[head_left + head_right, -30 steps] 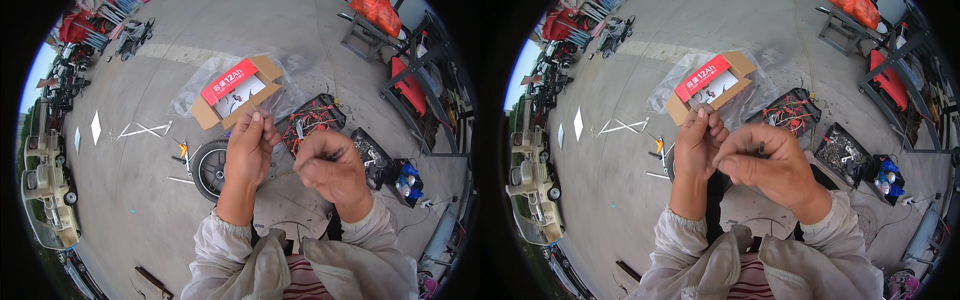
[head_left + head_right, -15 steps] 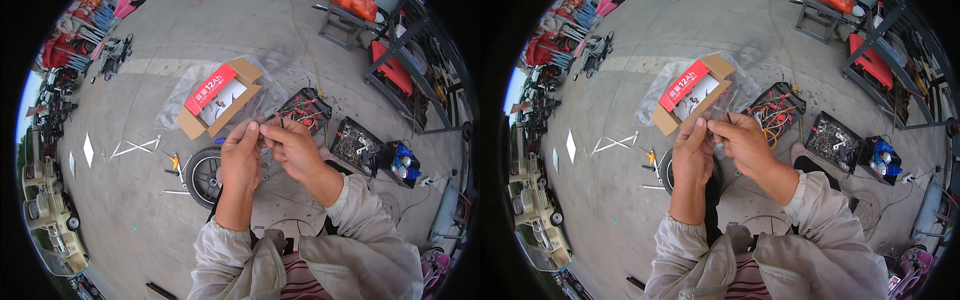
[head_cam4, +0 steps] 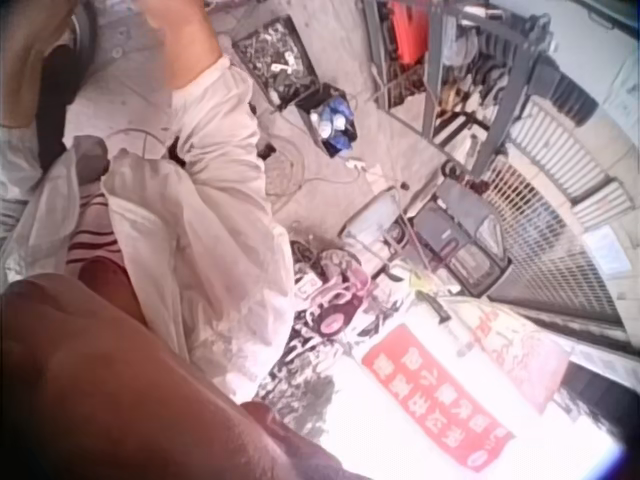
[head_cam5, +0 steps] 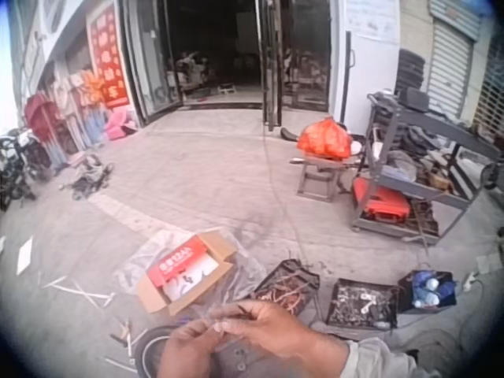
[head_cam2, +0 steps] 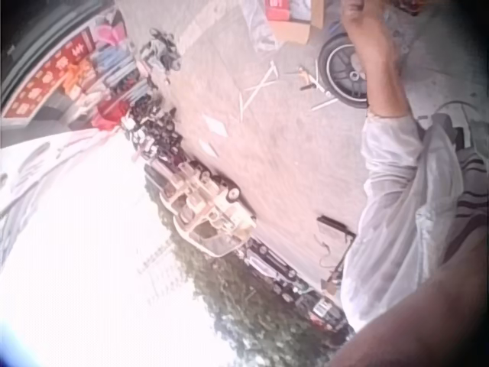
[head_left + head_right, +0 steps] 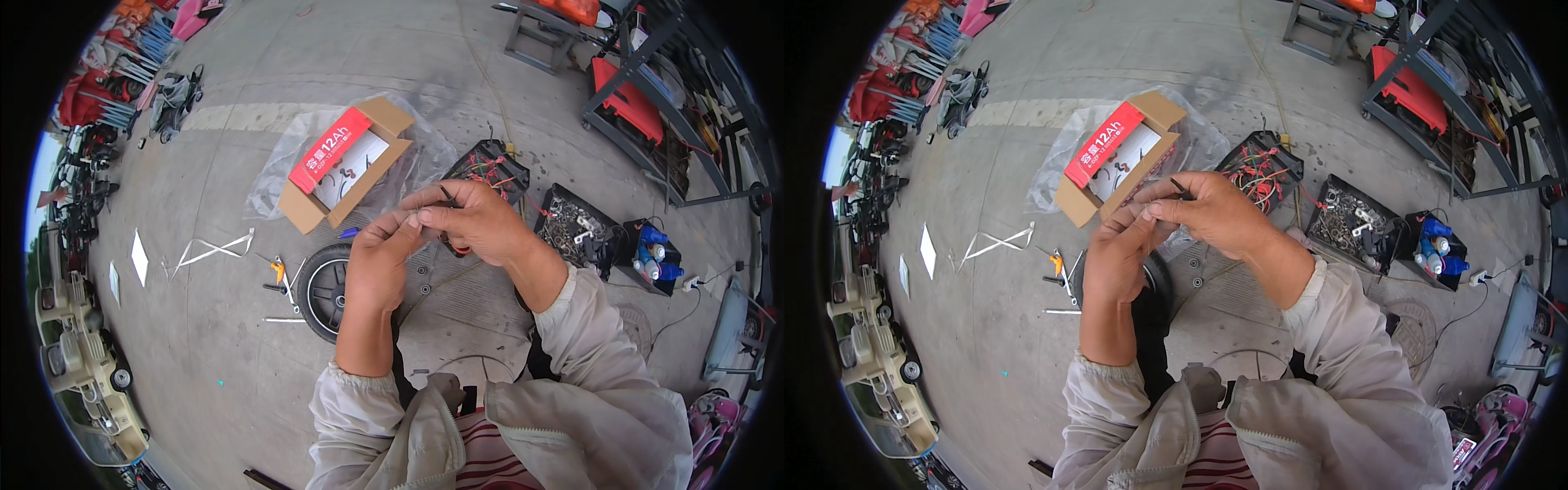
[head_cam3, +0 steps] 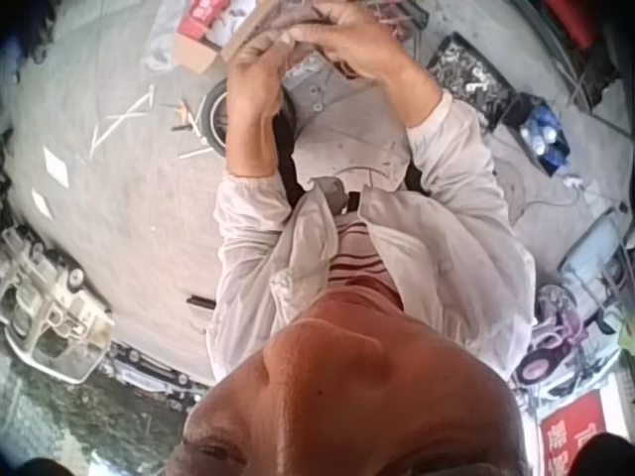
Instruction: The person sits on the ground and strips the insulation from a black wire using a small tool. They then use pliers to cut and manipulate the wire ends near a battery pack and a cardboard box.
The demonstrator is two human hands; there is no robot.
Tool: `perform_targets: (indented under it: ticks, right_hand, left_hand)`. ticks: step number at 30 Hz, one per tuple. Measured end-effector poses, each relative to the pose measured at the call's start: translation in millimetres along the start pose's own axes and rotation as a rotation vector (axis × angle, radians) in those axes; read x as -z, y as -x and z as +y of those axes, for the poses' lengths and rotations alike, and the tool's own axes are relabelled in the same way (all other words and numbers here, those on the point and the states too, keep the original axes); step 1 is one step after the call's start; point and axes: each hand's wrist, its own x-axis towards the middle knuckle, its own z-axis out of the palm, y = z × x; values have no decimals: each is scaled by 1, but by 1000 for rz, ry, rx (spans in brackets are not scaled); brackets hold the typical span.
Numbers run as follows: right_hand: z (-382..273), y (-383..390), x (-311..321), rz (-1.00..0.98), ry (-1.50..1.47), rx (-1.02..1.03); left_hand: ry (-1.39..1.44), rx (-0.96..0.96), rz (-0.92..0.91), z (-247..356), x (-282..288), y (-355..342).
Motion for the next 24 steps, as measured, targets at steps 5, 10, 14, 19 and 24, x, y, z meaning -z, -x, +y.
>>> perform_targets:
  ticks: [5,10,14,19,24]
  right_hand:
    - [9,-1,15,-9,-49,-5]
    - [4,3,5,32,80,50]
    - [25,-6,14,114,328,241]
    - [22,-2,11,169,439,243]
    - [25,1,1,234,677,303]
  left_hand:
    - [-200,135,-119,0,6,-1]
    - [-217,160,-34,-2,-1,-2]
    - [-94,22,191,-2,3,-6]
    - [123,-90,239,0,9,-10]
    - [125,-72,271,-8,2,-10]
